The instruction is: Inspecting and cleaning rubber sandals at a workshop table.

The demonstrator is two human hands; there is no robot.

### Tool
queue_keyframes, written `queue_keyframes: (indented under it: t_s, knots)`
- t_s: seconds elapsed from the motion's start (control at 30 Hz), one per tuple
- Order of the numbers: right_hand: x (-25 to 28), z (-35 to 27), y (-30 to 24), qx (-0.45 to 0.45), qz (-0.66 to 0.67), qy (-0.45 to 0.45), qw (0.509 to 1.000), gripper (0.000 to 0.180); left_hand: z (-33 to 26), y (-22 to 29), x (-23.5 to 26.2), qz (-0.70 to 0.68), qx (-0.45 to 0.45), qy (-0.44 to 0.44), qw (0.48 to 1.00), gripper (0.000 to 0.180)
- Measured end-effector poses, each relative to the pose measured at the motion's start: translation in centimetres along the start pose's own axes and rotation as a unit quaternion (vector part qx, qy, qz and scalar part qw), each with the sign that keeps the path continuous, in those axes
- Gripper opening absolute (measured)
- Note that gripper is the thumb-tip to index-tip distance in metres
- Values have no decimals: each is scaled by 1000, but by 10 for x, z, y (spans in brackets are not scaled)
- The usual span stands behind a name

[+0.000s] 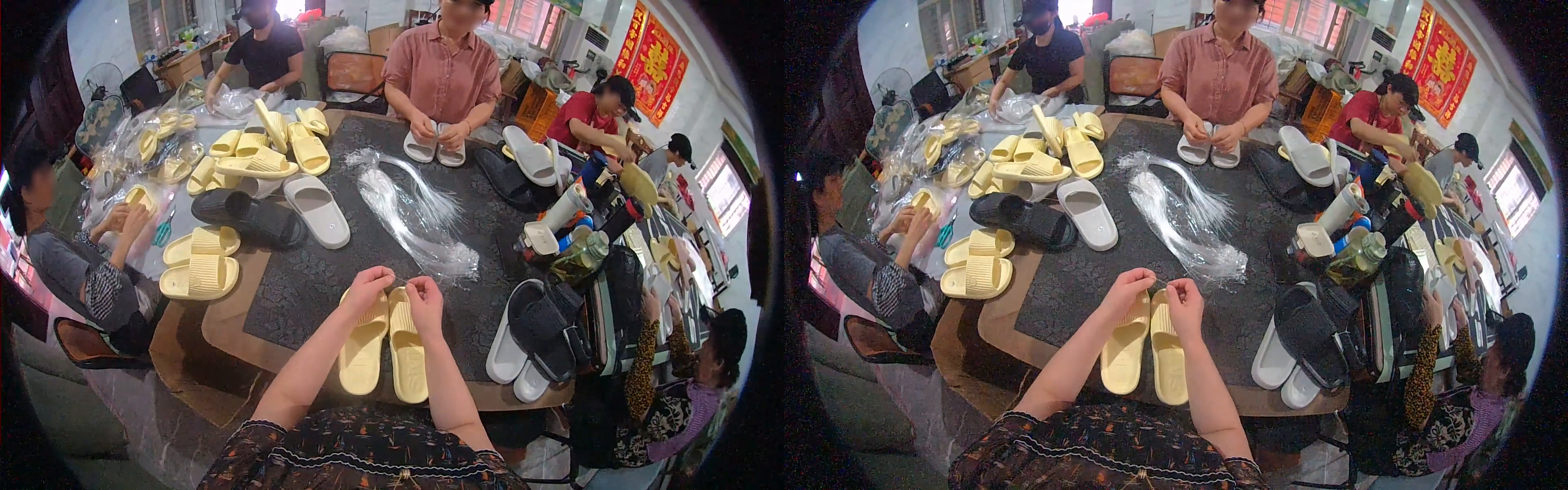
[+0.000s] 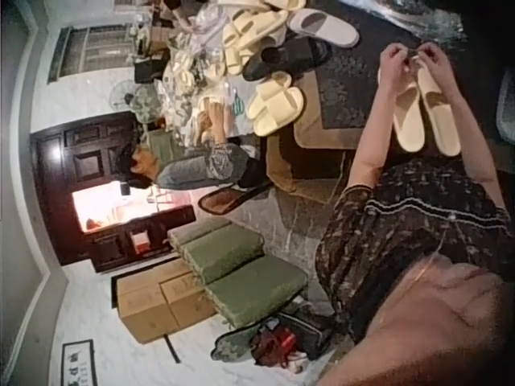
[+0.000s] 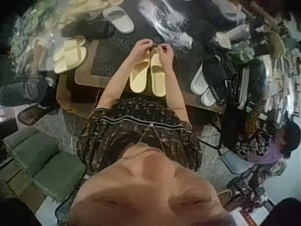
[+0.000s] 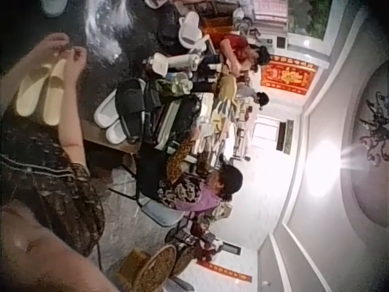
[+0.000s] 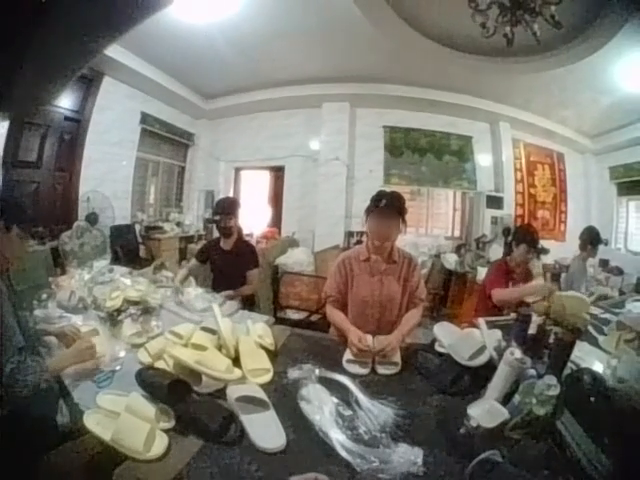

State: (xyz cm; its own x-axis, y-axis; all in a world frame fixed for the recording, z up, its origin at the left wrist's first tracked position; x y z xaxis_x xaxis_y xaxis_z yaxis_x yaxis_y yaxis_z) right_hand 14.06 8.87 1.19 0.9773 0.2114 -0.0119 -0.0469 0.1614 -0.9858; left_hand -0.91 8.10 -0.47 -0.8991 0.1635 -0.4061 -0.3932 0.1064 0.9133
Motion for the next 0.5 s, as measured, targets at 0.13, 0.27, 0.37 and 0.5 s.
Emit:
queue_keyframes:
  t_s: [0.13, 0.27, 0.37, 0.5]
  knots:
    - [-1, 2, 5, -7, -33, -21, 999, 7, 0, 3, -5, 158, -23, -11, 987, 11]
    - [7, 3, 11, 13, -12, 15, 1000, 8, 3, 0, -1, 71, -9, -12, 997, 10]
    - [-1, 2, 6, -4, -88, -38, 995, 8, 1, 2, 0, 129, -12, 0, 992, 8]
    - [4, 1, -1, -2, -30, 15, 999, 6, 3, 1, 0, 124, -28, 0, 992, 9]
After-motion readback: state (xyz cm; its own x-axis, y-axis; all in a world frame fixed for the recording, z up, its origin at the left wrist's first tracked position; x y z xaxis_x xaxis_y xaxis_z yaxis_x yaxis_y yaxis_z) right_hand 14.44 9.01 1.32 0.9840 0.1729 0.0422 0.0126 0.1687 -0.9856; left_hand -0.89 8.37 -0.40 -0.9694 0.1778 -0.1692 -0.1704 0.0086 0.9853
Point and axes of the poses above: each hand's wrist, its own z-axis towards the middle knuckle, its own x-axis out of the back of the hand, y = z × x, the point moved 7 cm from there along z, towards the middle knuckle, and after that the axes turned 10 degrees about -y, right-handed, at the moved point
